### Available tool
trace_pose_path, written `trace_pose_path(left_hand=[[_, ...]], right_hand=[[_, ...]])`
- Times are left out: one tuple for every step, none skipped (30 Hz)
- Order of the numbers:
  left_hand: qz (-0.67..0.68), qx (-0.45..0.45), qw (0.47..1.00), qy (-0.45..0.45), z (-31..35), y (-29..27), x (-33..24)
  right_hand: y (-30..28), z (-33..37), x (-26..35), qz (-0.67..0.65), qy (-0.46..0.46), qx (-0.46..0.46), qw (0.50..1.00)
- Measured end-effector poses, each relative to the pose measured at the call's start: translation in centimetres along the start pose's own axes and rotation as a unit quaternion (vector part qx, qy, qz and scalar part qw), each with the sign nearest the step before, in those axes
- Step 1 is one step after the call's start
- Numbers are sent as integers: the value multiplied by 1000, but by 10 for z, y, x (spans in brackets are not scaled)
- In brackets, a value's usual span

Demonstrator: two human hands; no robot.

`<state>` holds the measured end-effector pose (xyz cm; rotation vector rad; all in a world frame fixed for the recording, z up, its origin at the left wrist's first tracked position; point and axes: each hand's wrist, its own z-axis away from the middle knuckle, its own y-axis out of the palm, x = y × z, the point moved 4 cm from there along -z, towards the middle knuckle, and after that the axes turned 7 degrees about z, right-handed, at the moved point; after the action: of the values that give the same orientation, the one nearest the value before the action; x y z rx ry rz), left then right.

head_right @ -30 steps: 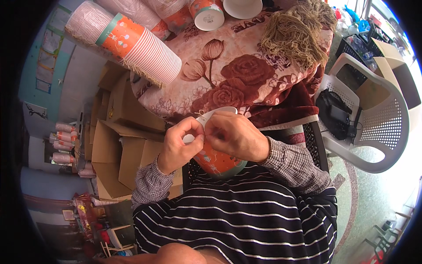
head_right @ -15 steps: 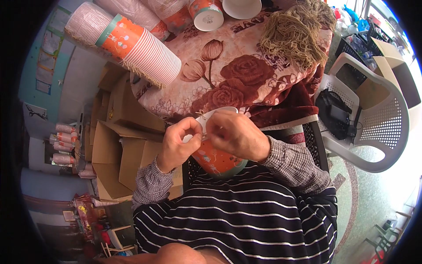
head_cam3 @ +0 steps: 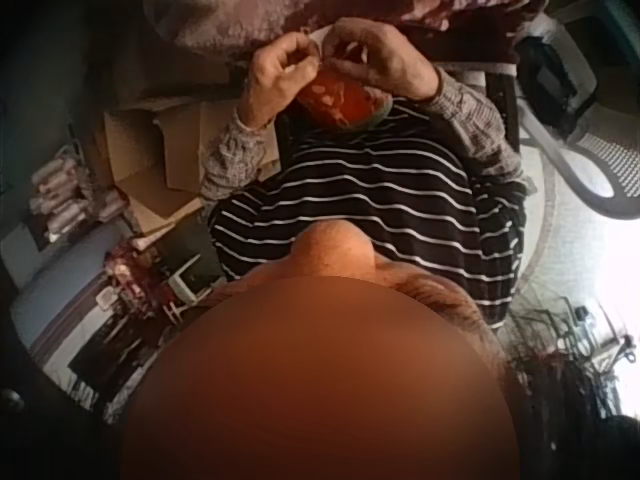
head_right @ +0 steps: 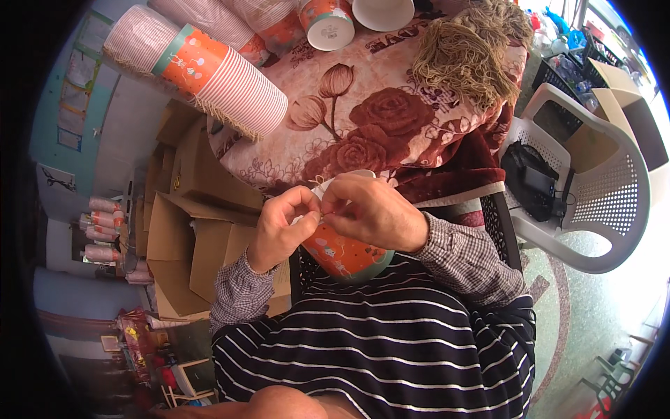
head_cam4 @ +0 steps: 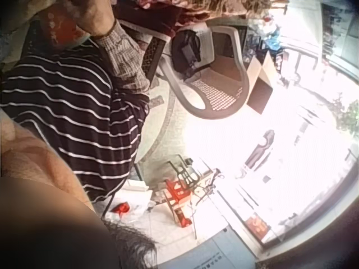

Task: The recorder is attaching thin string handles to pre-punched holes in decorative paper buckets.

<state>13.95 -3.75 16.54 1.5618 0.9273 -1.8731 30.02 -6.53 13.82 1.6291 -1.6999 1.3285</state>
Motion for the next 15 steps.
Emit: trace_pose_path(left_hand=[[3, -3, 1000, -5, 0, 0, 0], [5, -6, 1000, -10, 0, 0, 0], [5, -6, 1000, -10, 0, -1, 1], [-2, -8, 1000, -13, 1, -2, 3], [-9, -10, 1000, -16, 1, -4, 5], [-9, -11, 1000, -15, 1, -6, 7], [-17, -13, 1000, -12, 0, -8, 9], [-26, -15, 1000, -8, 0, -9, 11], [-25, -14, 1000, -8, -1, -9, 11], [-20, -16, 1000, -12, -1, -9, 10], [-16, -19, 1000, -17, -1, -9, 10], [-15, -19, 1000, -17, -1, -9, 10], [-13, -19, 1000, -19, -2, -8, 10], [-12, -19, 1000, -20, -2, -8, 9], [-12, -19, 1000, -20, -2, -7, 8]], right_hand=[[1, 0, -1, 7, -8, -4, 1000], [2, 0, -1, 14, -16, -8, 1000], [2, 0, 0, 14, -16, -8, 1000], [1, 0, 0, 6, -3, -10, 1000], [0, 0, 0, -1, 11, -11, 1000], [-1, 0, 1, -1, 10, -11, 1000], [-4, 0, -1, -16, 39, -17, 999], [-6, 0, -4, -30, 68, -22, 997], [-5, 1, -8, -31, 61, -23, 997], [-6, 1, -6, -31, 61, -23, 997], [-6, 0, -4, -52, 61, -11, 997], [-5, 1, -2, -73, 62, 2, 995], [-4, 1, -2, -73, 62, 1, 995], [-3, 0, 1, -43, 33, -7, 999], [-1, 0, 3, -14, 3, -16, 1000]])
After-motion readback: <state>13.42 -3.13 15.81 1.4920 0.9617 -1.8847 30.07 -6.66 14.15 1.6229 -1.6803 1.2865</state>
